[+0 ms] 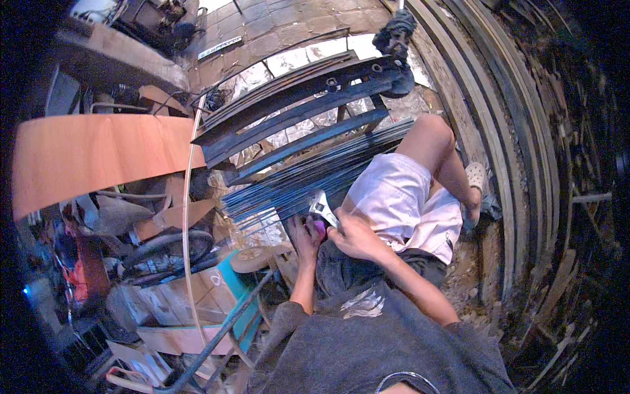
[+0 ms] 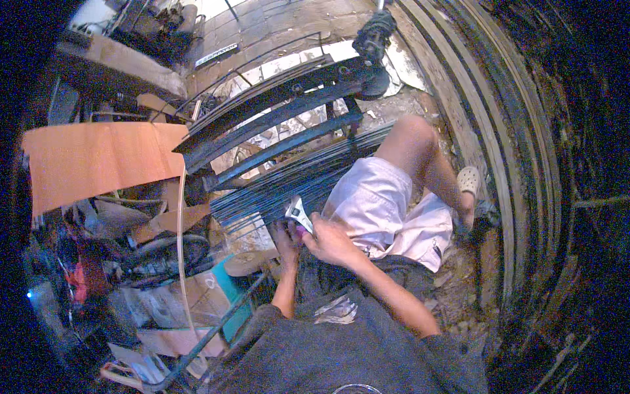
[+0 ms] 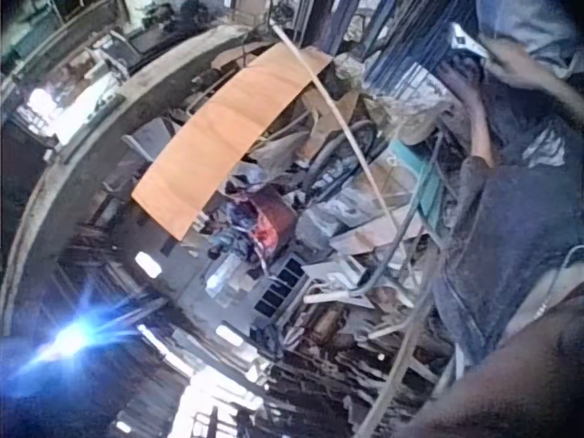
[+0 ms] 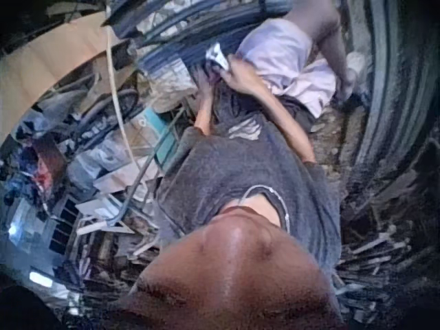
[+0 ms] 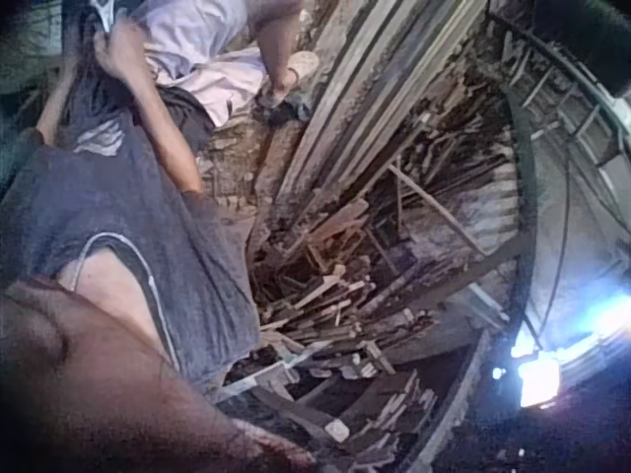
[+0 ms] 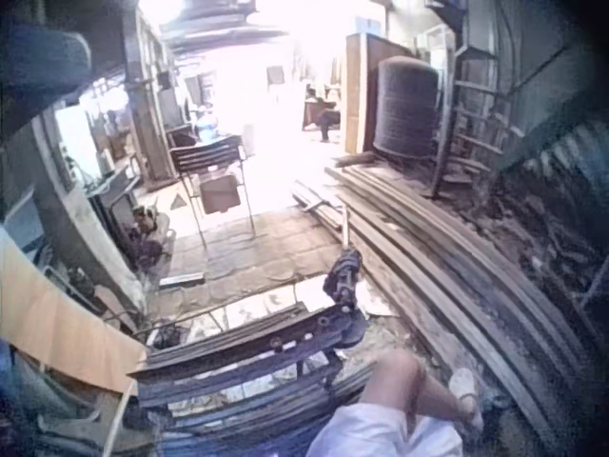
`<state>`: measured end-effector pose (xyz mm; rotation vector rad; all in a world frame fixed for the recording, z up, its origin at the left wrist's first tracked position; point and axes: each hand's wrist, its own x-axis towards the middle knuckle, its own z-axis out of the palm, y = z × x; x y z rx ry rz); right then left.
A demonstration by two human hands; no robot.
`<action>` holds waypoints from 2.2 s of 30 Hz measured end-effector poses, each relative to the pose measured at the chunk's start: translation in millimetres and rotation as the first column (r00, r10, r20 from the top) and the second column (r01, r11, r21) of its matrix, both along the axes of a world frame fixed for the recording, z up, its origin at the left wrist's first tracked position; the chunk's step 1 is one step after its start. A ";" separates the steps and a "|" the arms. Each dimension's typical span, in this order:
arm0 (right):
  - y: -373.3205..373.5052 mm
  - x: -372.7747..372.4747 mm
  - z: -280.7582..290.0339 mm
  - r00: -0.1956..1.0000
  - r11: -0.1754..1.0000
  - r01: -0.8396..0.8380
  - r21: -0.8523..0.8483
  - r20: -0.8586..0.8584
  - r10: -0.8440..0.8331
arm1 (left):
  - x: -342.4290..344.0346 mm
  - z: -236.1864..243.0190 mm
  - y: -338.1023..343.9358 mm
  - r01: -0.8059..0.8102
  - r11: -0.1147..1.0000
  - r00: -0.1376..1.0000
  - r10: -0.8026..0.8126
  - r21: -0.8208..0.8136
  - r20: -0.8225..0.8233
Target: The person sits on the floor and uses a wrench and pliers to tighten a bolt on a metal machine part. They pick up a pink case and a wrench from their lap and handle the metal frame.
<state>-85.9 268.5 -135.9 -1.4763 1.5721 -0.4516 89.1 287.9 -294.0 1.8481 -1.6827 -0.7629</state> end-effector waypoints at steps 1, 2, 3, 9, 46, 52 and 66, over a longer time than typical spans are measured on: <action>-1.1 -0.5 7.8 0.994 0.997 0.070 0.023 0.078 -0.072 | -6.8 11.2 -1.4 0.058 0.998 0.989 -0.061 0.020 0.135; -1.6 -0.9 11.3 0.978 0.989 0.137 0.051 0.153 -0.143 | -9.0 12.9 -2.7 0.060 0.998 0.992 -0.061 0.008 0.114; -1.5 -1.8 10.8 0.953 0.980 0.198 -0.032 0.242 -0.184 | -8.2 13.2 -4.5 0.060 0.998 0.994 -0.060 -0.005 0.092; -23.9 -12.4 34.1 0.597 0.835 0.503 0.224 0.608 -0.523 | -46.1 155.0 -62.8 0.049 0.999 0.846 -0.035 0.013 -0.531; -120.3 4.9 15.8 0.465 0.872 0.433 0.230 0.772 -0.434 | -51.7 187.0 -221.1 0.641 0.663 0.382 0.163 0.387 -0.910; -120.8 4.1 17.1 0.538 0.807 0.562 0.180 0.662 -0.522 | -64.9 183.6 -216.0 0.603 0.762 0.237 0.113 0.237 -0.965; -120.7 1.8 22.9 0.479 0.730 0.633 0.256 0.611 -0.630 | -77.0 193.2 -205.5 0.581 0.609 0.454 0.308 0.540 -0.836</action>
